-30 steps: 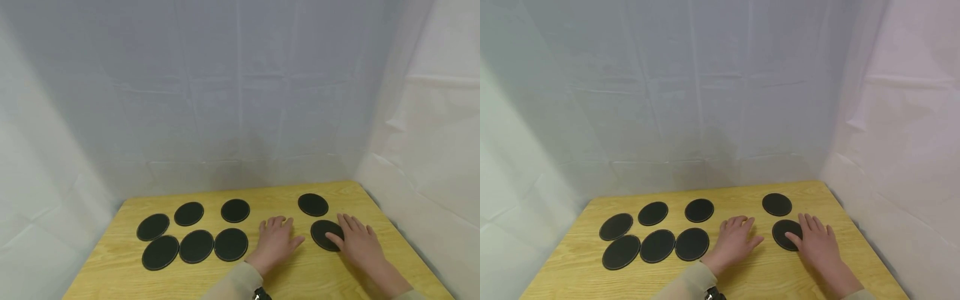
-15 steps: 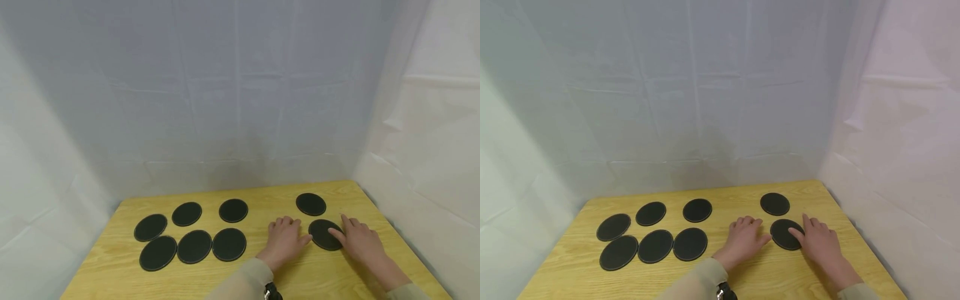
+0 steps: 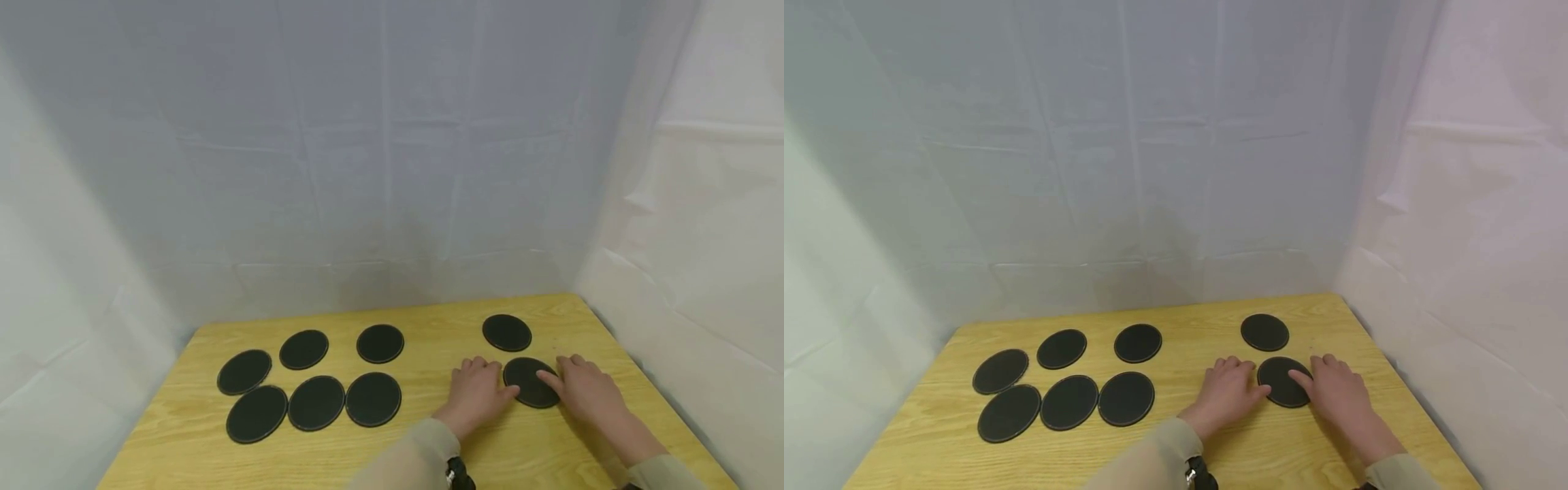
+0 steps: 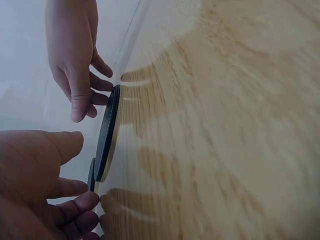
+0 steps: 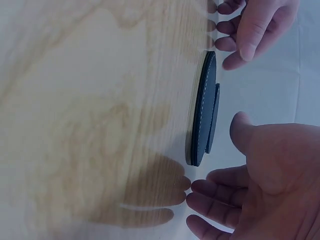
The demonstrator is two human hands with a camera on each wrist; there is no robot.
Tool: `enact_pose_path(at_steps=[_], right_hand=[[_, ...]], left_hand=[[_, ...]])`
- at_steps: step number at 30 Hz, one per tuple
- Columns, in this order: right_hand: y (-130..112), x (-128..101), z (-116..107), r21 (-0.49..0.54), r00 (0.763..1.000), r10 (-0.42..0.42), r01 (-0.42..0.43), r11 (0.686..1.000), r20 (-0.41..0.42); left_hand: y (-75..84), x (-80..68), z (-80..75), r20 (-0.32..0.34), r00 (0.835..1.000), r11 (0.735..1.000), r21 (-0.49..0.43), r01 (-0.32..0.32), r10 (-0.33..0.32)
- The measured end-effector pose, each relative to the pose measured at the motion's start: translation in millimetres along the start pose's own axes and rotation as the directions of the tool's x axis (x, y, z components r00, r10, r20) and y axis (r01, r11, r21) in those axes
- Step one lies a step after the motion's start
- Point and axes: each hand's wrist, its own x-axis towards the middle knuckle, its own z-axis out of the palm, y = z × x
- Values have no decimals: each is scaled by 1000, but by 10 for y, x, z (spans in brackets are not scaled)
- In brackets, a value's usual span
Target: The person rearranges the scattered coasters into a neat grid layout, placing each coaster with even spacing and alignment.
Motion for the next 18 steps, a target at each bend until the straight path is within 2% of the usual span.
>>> enact_pose_path(at_steps=[5, 13, 18], right_hand=[[2, 18, -16, 15, 999, -10, 10, 1000, 34], [15, 38, -29, 30, 997, 10, -12, 999, 81], [13, 56, -23, 39, 993, 32, -37, 999, 110]], left_hand=[[52, 25, 24, 10, 1000, 1000, -11, -4, 4], [120, 17, -38, 25, 999, 999, 37, 21, -22], [138, 16, -23, 15, 999, 998, 54, 35, -36]])
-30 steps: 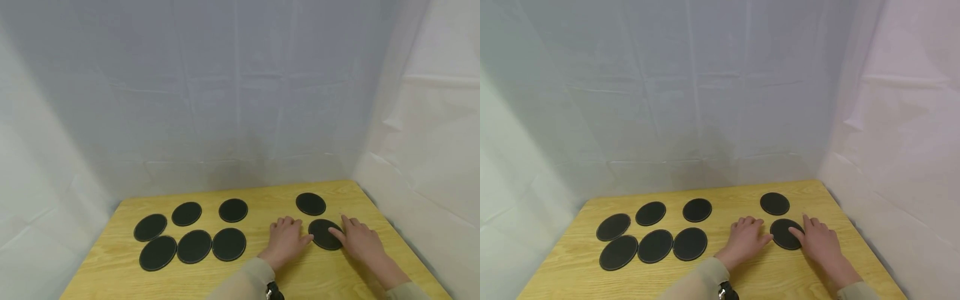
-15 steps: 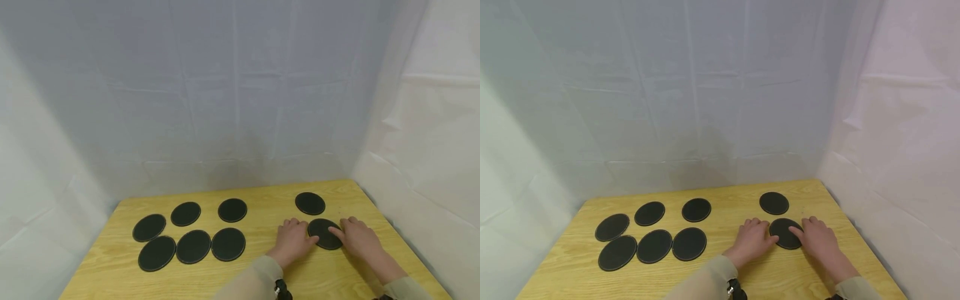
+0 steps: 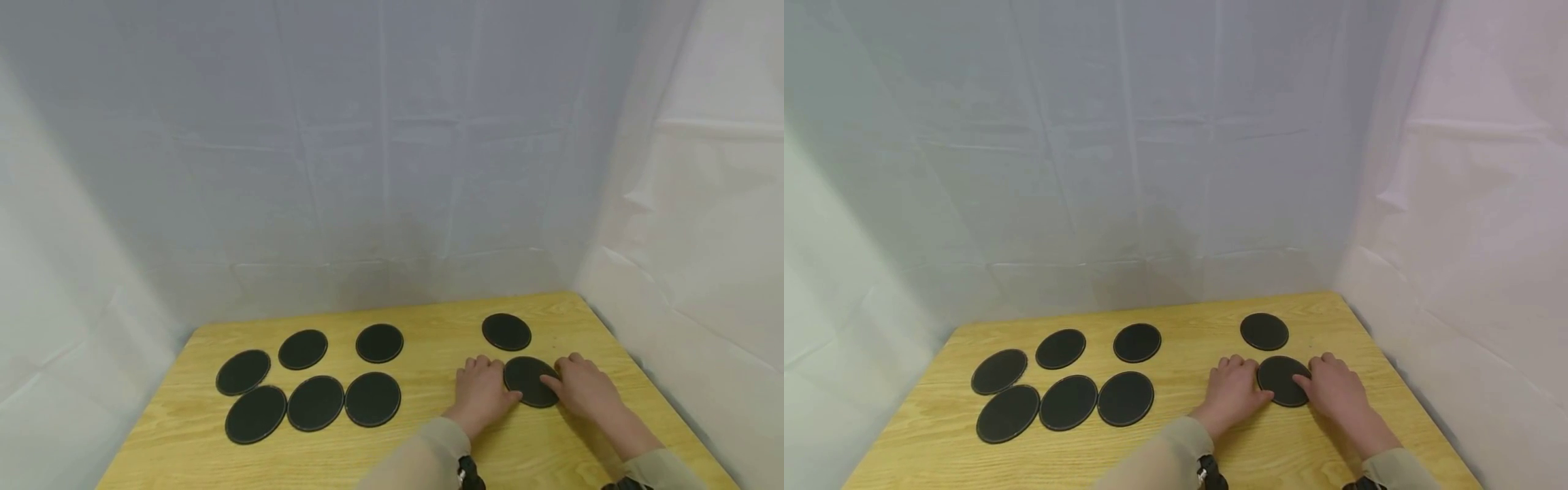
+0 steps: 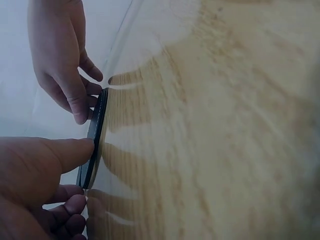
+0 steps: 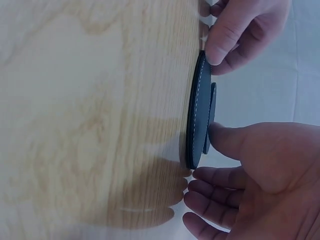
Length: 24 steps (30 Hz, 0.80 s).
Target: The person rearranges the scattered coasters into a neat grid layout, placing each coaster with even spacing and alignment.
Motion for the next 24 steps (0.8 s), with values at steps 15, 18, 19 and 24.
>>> enact_pose_path(at_steps=[15, 18, 19, 24], right_hand=[[-48, -11, 18, 71, 1000, 21, -19, 997, -20], [-49, -20, 22, 89, 999, 23, -21, 996, -25], [-49, -19, 25, 97, 999, 26, -23, 995, -27], [-38, -25, 36, 153, 999, 41, -35, 988, -36]], left_hand=[[-5, 1, 31, -5, 1000, 999, -33, 22, -22], [-9, -1, 24, -1, 1000, 998, -56, 30, -30], [-10, -2, 21, -2, 999, 997, -63, 33, -33], [0, 11, 2, -4, 999, 995, -83, 52, -52]])
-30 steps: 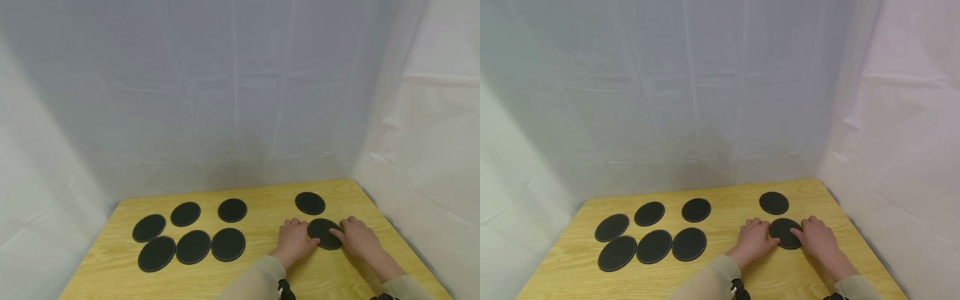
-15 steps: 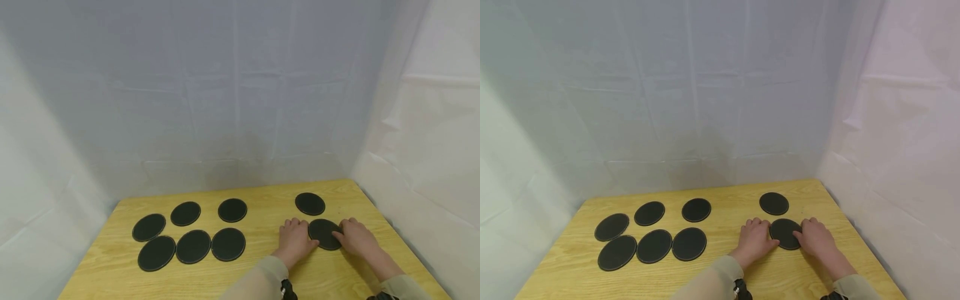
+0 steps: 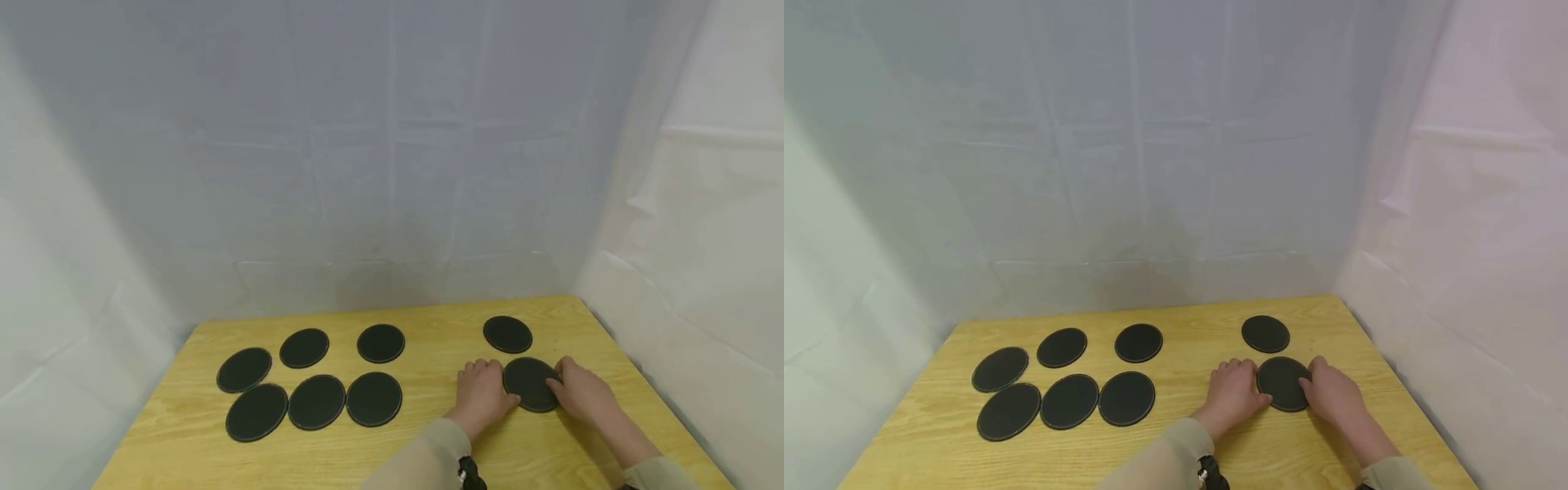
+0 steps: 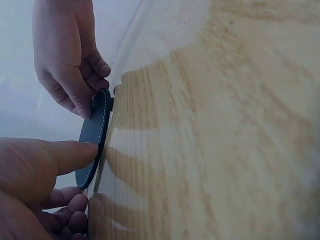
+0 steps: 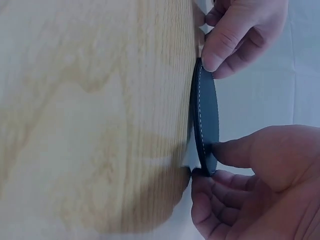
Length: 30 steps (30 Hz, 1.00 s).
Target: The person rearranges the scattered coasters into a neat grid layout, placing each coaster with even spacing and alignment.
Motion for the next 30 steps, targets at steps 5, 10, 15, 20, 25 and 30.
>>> enact_pose_path(at_steps=[5, 10, 15, 20, 25, 30], right_hand=[[38, -32, -9, 212, 999, 21, -26, 977, 26], [32, -36, -9, 421, 996, 71, -89, 903, 58], [-41, -47, -1, 549, 992, 89, -127, 826, 95], [-145, -27, 36, 606, 992, 56, -113, 787, 112], [-278, 23, 89, 611, 994, 24, -83, 787, 104], [-414, 58, 161, 628, 994, 0, -70, 775, 110]], left_hand=[[-26, 19, 26, -9, 1000, 999, -36, 5, -6], [-126, -1, 47, -42, 999, 996, -88, -3, -1], [-224, -62, -37, -84, 996, 988, -148, -34, 22], [-320, -157, -196, -91, 996, 979, -198, -41, 23], [-450, -244, -288, -98, 995, 973, -226, -45, 23], [-586, -302, -310, -107, 994, 973, -228, -33, 9]])
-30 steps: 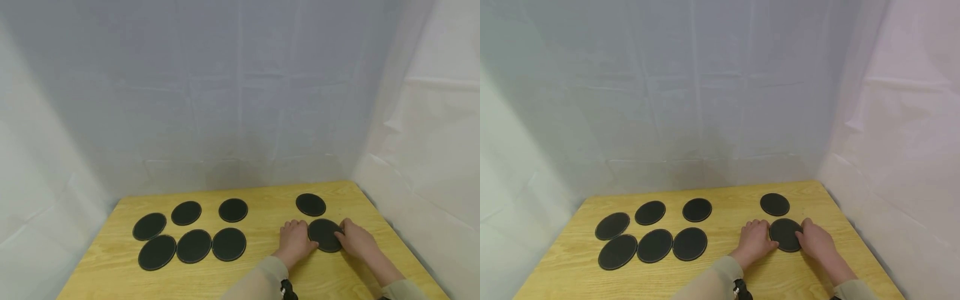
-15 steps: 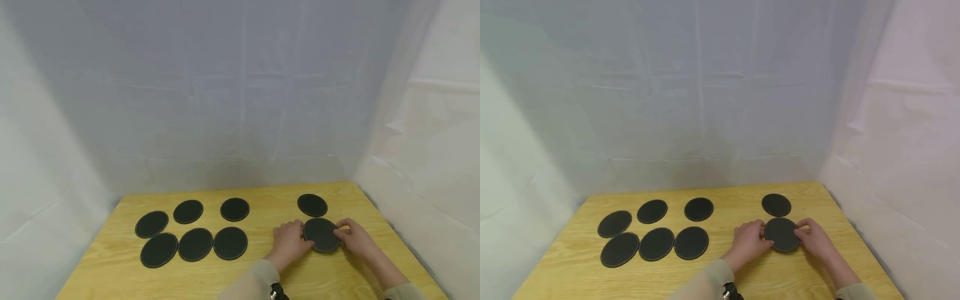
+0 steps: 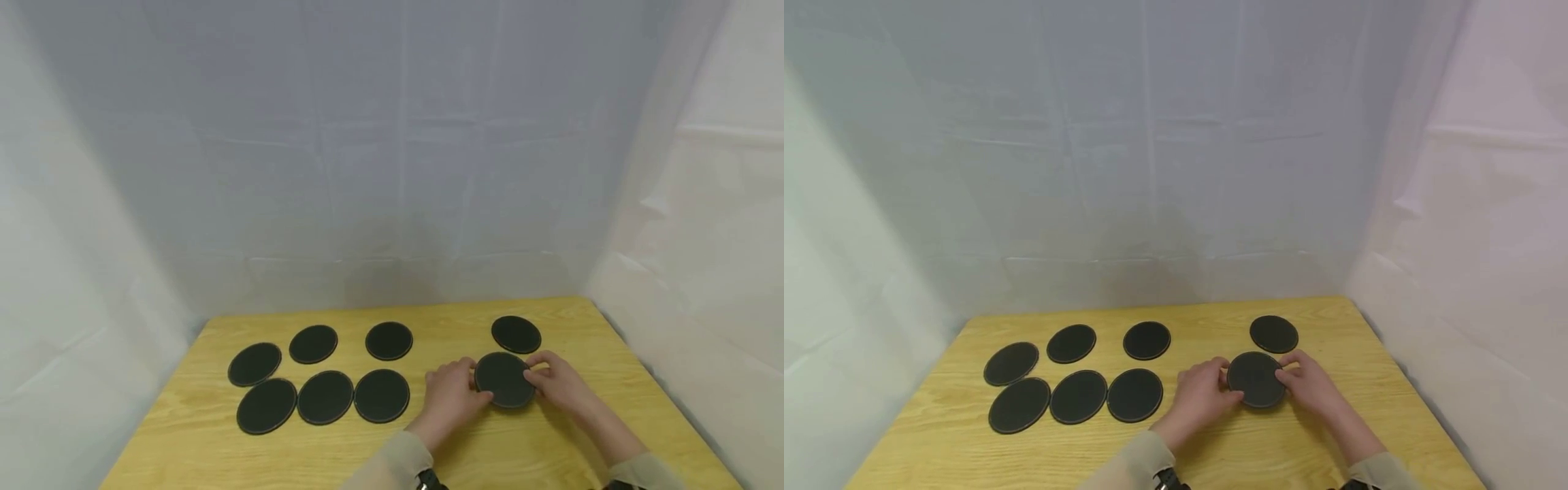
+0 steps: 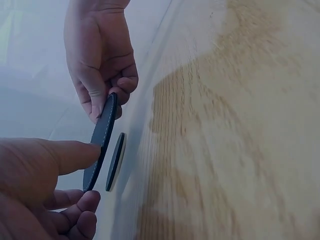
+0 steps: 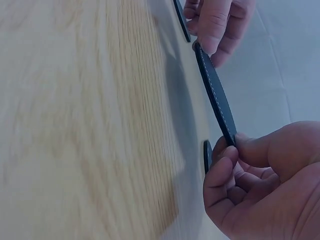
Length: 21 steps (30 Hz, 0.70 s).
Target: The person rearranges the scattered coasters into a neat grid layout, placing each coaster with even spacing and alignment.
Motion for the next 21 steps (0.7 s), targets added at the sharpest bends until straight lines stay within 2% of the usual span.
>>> enact_pose_path(at_steps=[14, 21], right_hand=[[-53, 35, 160, -55, 1000, 3, -3, 998, 4], [-21, 54, 168, -154, 1000, -22, 20, 988, -14]], left_hand=[[-138, -73, 13, -20, 1000, 999, 26, 23, -22], [-149, -73, 74, -28, 999, 998, 64, 19, -18]])
